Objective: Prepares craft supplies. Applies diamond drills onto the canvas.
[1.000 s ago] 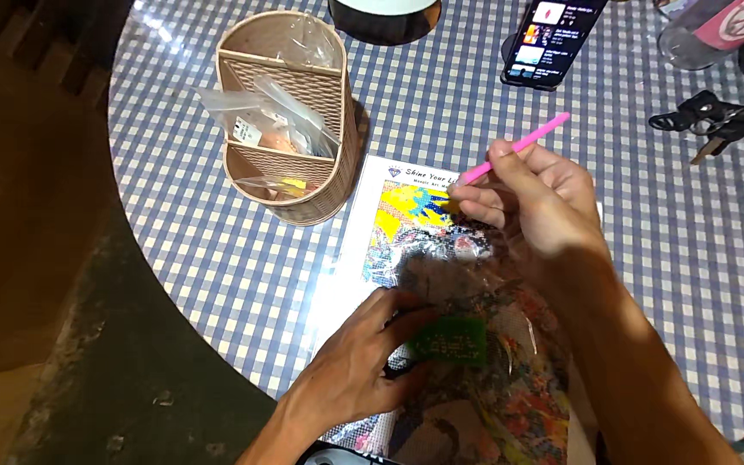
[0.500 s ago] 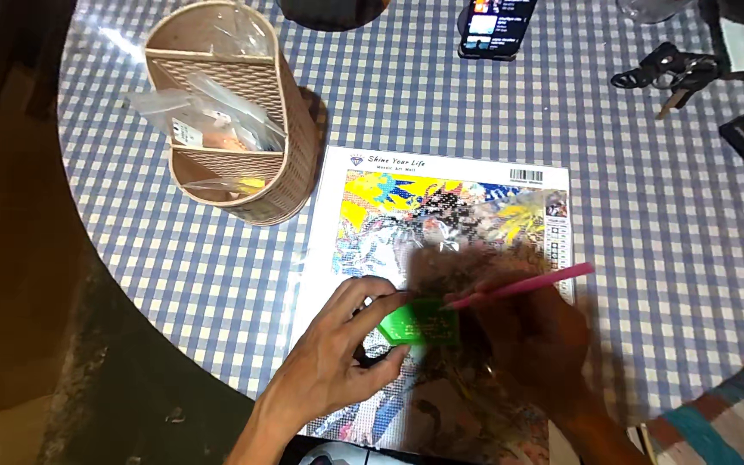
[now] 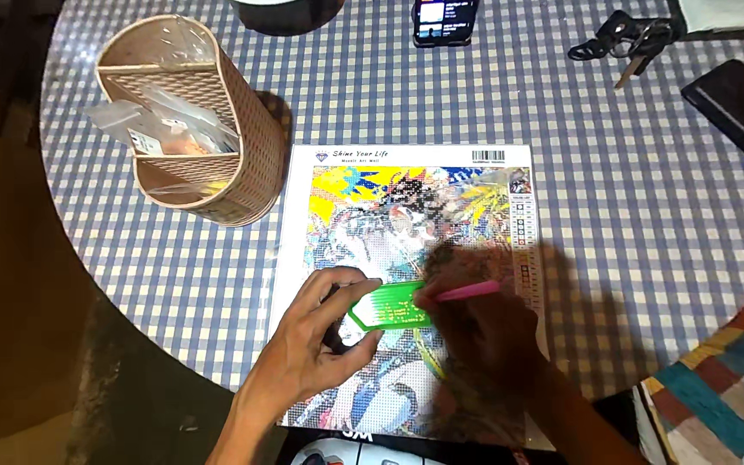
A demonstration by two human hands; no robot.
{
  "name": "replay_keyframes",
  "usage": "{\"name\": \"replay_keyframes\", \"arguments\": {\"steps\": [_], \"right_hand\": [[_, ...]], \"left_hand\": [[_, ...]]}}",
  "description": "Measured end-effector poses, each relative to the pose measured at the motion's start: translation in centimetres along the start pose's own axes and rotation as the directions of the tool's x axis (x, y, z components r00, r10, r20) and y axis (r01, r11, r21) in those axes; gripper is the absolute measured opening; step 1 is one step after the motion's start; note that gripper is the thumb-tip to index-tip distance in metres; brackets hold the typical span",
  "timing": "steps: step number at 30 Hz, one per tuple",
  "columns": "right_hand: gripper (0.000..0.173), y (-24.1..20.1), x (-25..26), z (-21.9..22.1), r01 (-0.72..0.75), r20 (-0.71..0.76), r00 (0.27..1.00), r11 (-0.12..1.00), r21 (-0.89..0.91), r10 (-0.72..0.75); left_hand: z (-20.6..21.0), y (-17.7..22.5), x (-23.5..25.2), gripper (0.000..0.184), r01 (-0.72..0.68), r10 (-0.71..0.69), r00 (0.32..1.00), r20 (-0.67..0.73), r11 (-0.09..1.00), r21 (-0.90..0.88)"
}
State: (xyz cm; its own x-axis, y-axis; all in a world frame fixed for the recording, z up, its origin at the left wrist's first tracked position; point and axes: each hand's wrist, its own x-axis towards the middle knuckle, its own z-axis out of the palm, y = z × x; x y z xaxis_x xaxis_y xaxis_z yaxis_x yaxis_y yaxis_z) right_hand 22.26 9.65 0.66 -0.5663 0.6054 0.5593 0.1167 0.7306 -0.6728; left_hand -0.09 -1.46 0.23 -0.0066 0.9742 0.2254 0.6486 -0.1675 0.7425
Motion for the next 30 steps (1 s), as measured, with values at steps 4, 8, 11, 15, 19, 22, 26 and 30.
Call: {"name": "replay_keyframes", "arguments": {"steps": [4, 8, 11, 15, 19, 22, 26, 30], "right_hand": [[0.018, -0.08, -0.05, 0.1, 0.019, 0.004, 1.0, 1.0, -0.024, -0.019], [0.018, -0.07, 0.01, 0.21, 0.023, 0.008, 1.0, 0.999, -0.031, -0.023], [0.017, -0.04, 0.05, 0.21, 0.03, 0.021, 0.999, 0.999, -0.044, -0.029], [0.017, -0.05, 0.05, 0.22, 0.046, 0.03, 0.999, 0.996, -0.07, -0.044], [0.016, -0.14, 0.09, 0.21, 0.074, 0.039, 0.997, 0.994, -0.081, -0.071], [0.016, -0.05, 0.1, 0.19, 0.047, 0.026, 0.999, 0.997, -0.059, -0.046], [0.018, 0.19, 0.16, 0.12, -0.06, -0.029, 0.998, 0.997, 0.04, 0.061], [0.018, 0.31, 0.4, 0.06, -0.128, -0.068, 0.988, 0.983, 0.129, 0.138]], "left_hand": [[0.0, -0.04, -0.07, 0.049, 0.002, -0.002, 1.0, 0.0, 1.0, 0.005], [0.04, -0.07, -0.11, 0.048, 0.005, -0.005, 1.0, -0.002, 1.0, 0.002], [0.02, -0.07, -0.1, 0.048, 0.007, -0.007, 1.0, -0.004, 1.0, 0.001], [0.02, -0.07, -0.09, 0.048, 0.009, -0.009, 1.0, -0.005, 1.0, 0.001], [0.02, -0.08, -0.11, 0.048, 0.005, -0.005, 1.0, -0.002, 1.0, 0.004], [0.03, -0.09, -0.07, 0.048, 0.006, -0.006, 1.0, -0.004, 1.0, 0.003], [0.03, -0.11, -0.01, 0.048, 0.01, -0.01, 1.0, -0.004, 1.0, -0.006], [0.06, -0.1, 0.03, 0.048, 0.005, -0.005, 1.0, -0.005, 1.0, -0.009]]}}
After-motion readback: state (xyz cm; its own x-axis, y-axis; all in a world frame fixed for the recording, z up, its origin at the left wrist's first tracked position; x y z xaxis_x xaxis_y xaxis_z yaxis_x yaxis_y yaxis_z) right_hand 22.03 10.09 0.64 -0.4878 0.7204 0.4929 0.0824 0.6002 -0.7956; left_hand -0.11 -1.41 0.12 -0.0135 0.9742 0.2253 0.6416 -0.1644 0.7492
